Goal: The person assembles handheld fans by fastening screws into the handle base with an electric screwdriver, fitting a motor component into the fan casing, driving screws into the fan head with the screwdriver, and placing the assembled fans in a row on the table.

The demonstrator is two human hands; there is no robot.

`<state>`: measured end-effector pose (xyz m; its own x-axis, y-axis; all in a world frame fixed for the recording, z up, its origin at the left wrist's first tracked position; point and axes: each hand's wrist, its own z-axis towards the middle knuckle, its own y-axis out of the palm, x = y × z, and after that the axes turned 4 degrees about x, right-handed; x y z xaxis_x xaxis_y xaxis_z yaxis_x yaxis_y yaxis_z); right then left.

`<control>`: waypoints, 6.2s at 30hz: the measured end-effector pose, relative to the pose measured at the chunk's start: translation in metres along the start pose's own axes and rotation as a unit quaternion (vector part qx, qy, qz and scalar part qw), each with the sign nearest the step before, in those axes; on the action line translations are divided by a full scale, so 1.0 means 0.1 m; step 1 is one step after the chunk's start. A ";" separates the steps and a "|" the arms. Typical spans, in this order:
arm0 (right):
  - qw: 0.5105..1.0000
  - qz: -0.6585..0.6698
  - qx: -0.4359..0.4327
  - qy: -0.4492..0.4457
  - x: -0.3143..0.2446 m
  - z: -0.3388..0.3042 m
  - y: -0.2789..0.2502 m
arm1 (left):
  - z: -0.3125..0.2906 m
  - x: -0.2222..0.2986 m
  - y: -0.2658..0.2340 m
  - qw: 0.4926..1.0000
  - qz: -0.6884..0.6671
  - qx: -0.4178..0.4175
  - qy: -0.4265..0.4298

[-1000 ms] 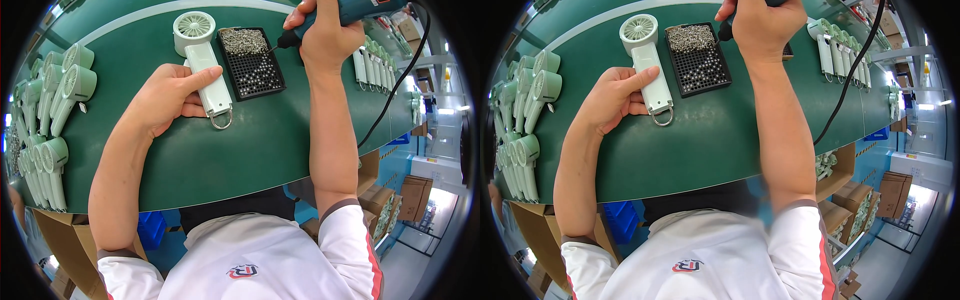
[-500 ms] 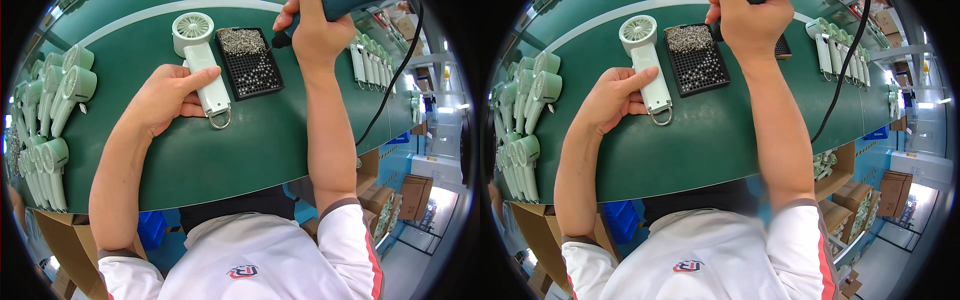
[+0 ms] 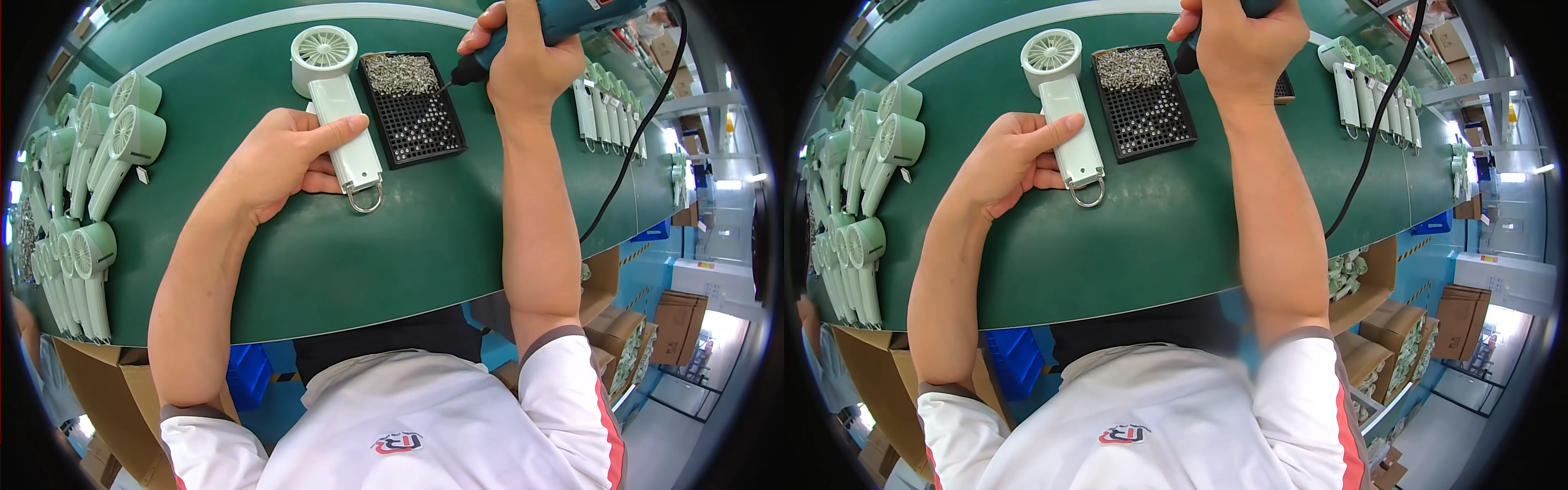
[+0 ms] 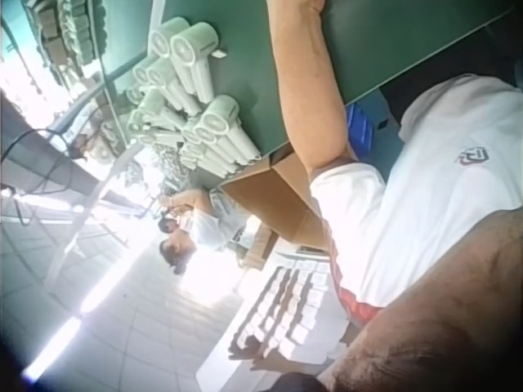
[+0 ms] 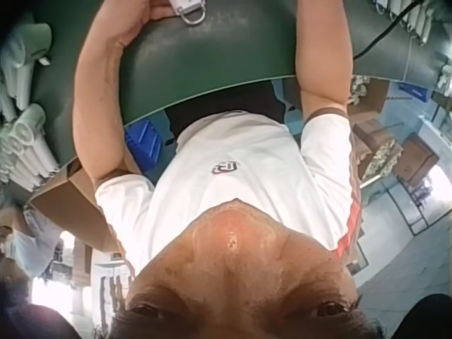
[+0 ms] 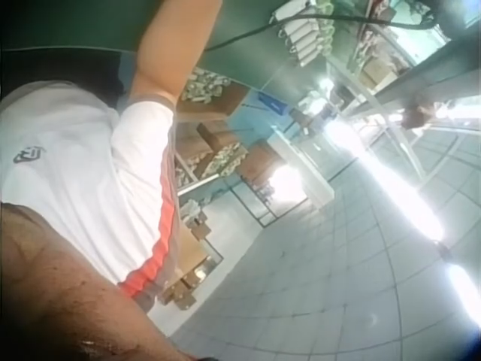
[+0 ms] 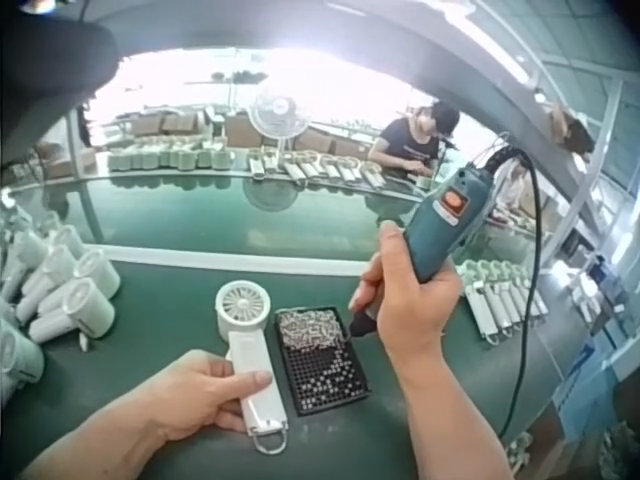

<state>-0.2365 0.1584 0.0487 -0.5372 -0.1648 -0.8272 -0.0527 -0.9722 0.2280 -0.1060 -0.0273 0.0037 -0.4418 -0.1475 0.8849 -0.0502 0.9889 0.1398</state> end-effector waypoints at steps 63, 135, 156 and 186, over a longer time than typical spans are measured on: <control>0.957 0.264 -0.103 0.058 -0.71 -0.56 -0.07 | -0.14 0.08 0.21 0.987 0.110 0.112 0.035; 0.935 0.323 -0.137 0.051 -0.67 -0.67 -0.14 | -0.60 -0.25 0.44 0.929 0.200 0.172 0.260; 0.951 0.228 -0.208 -0.005 -0.62 -0.76 -0.07 | -0.29 0.17 0.14 0.916 0.361 0.169 0.043; 0.952 0.161 -0.258 -0.020 -0.60 -0.79 -0.04 | -0.15 -0.01 0.15 0.996 0.048 0.059 0.038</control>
<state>-0.1382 0.1591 0.0567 -0.4881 -0.4717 -0.7344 0.5360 -0.8261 0.1743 -0.0923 -0.0123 0.0114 -0.3801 -0.0477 0.9237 -0.1178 0.9930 0.0028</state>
